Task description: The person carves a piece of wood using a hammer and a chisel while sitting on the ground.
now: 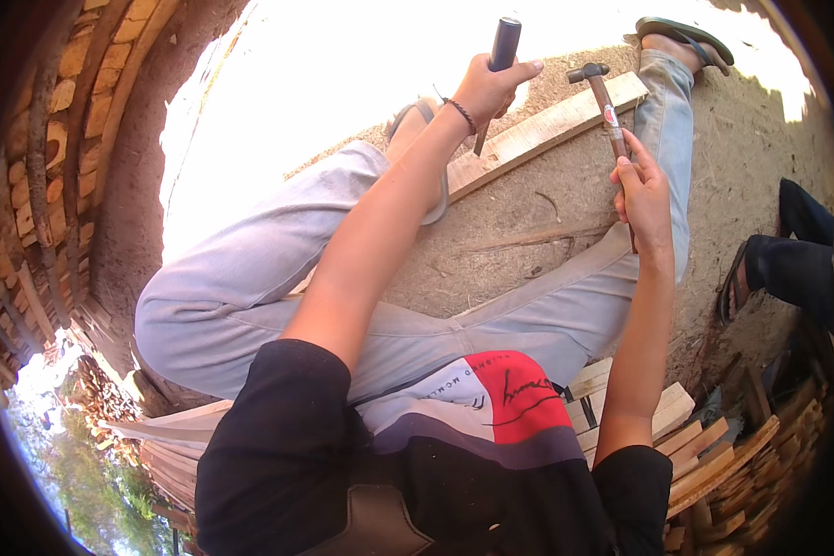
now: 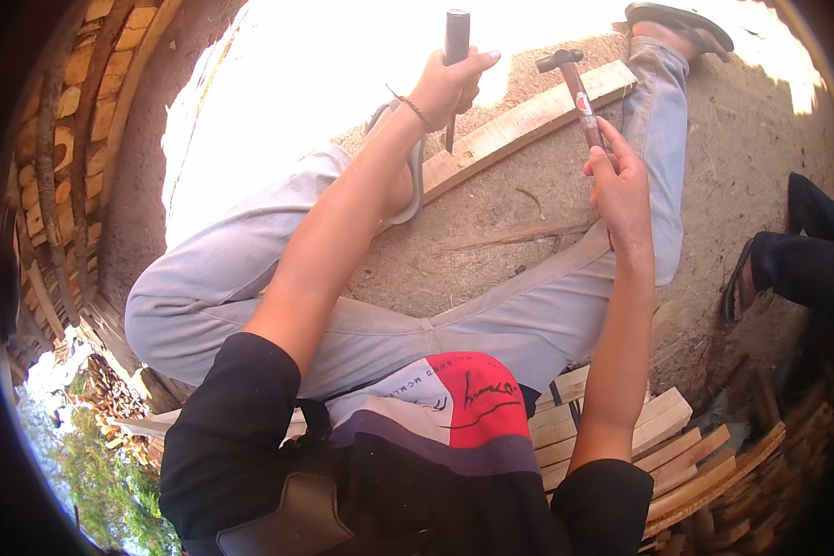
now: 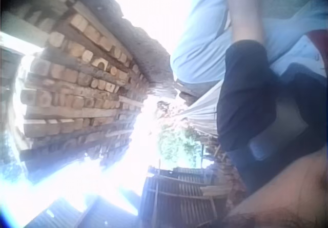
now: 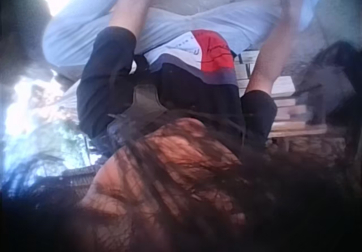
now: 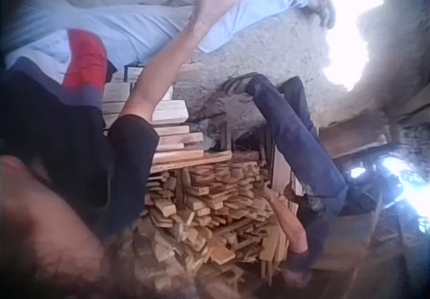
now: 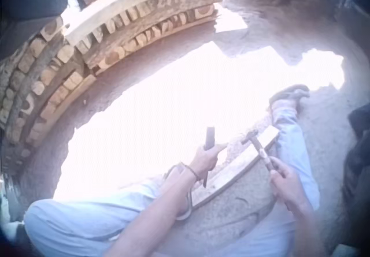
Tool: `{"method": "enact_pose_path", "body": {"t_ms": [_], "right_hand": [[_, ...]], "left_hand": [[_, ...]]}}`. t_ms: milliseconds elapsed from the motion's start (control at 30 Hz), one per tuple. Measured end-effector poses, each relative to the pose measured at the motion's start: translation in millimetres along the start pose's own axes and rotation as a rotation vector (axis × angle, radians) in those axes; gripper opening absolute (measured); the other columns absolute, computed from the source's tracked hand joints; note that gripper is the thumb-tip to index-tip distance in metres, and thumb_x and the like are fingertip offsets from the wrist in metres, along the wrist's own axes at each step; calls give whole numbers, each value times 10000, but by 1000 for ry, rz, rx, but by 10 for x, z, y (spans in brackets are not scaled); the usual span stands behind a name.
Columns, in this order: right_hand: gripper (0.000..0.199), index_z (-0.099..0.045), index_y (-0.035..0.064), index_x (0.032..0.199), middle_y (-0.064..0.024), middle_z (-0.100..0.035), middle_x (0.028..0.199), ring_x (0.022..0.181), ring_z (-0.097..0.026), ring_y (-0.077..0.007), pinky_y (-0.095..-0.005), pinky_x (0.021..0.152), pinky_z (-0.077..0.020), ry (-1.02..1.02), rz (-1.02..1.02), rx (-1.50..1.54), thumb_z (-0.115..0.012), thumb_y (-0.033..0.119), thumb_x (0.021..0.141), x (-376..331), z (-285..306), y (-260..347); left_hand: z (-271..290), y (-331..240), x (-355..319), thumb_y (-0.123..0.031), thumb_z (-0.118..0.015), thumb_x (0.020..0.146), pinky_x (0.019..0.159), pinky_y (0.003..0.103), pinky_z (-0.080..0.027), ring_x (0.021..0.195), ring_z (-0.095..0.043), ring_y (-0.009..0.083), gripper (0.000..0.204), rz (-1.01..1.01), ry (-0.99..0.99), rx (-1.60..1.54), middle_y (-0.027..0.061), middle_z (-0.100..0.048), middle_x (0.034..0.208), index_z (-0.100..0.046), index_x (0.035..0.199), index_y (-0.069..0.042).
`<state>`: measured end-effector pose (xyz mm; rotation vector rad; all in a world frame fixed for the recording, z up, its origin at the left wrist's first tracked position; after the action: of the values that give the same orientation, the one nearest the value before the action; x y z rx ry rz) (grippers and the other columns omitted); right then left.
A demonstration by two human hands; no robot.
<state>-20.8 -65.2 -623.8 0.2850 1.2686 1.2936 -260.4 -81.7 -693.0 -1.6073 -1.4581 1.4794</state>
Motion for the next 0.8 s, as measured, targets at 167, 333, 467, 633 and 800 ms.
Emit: {"method": "enact_pose_path", "body": {"t_ms": [167,333,467,633,800], "right_hand": [[430,-474,83,1386,28,-504,742,464,-388,-10,-185,379,-307,-23,-32,122,-483,125,958,-53,-26,-222],[455,-447,67,1403,21,-507,757,464,-391,-8,-178,380,-308,-40,3,175,-500,148,959,-47,86,-139],[465,-435,58,1411,20,-511,772,467,-392,-5,-174,382,-311,-95,65,192,-505,154,961,-63,224,12],[463,-440,63,1410,20,-518,777,474,-395,-2,-167,386,-309,-100,89,178,-508,152,961,-118,266,129],[461,-444,72,1410,19,-532,785,488,-404,2,-162,393,-312,-104,104,156,-512,156,962,-158,311,104]], "left_hand": [[-235,233,105,-438,-746,770,399,230,-323,426,-412,62,427,43,107,304,-30,-457,519,-504,605,-127],[-466,186,90,-433,-741,766,504,255,-378,519,-447,81,425,60,128,441,-14,-486,579,-520,624,-99],[-593,325,169,-422,-731,769,532,273,-403,534,-458,95,409,61,150,400,-9,-494,597,-544,654,-77],[-637,413,282,-378,-723,761,558,289,-429,552,-504,124,376,132,217,558,19,-539,610,-592,687,-33],[-660,518,356,-367,-717,764,571,296,-433,570,-519,124,354,112,272,609,17,-544,612,-612,723,-31]]}}
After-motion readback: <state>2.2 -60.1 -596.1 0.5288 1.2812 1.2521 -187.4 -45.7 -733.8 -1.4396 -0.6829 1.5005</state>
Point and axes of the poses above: each hand's wrist, its own x-axis towards the middle knuckle, its own z-axis out of the back of the hand, y = z × x, the point moved 6 cm from there along x, towards the middle knuckle
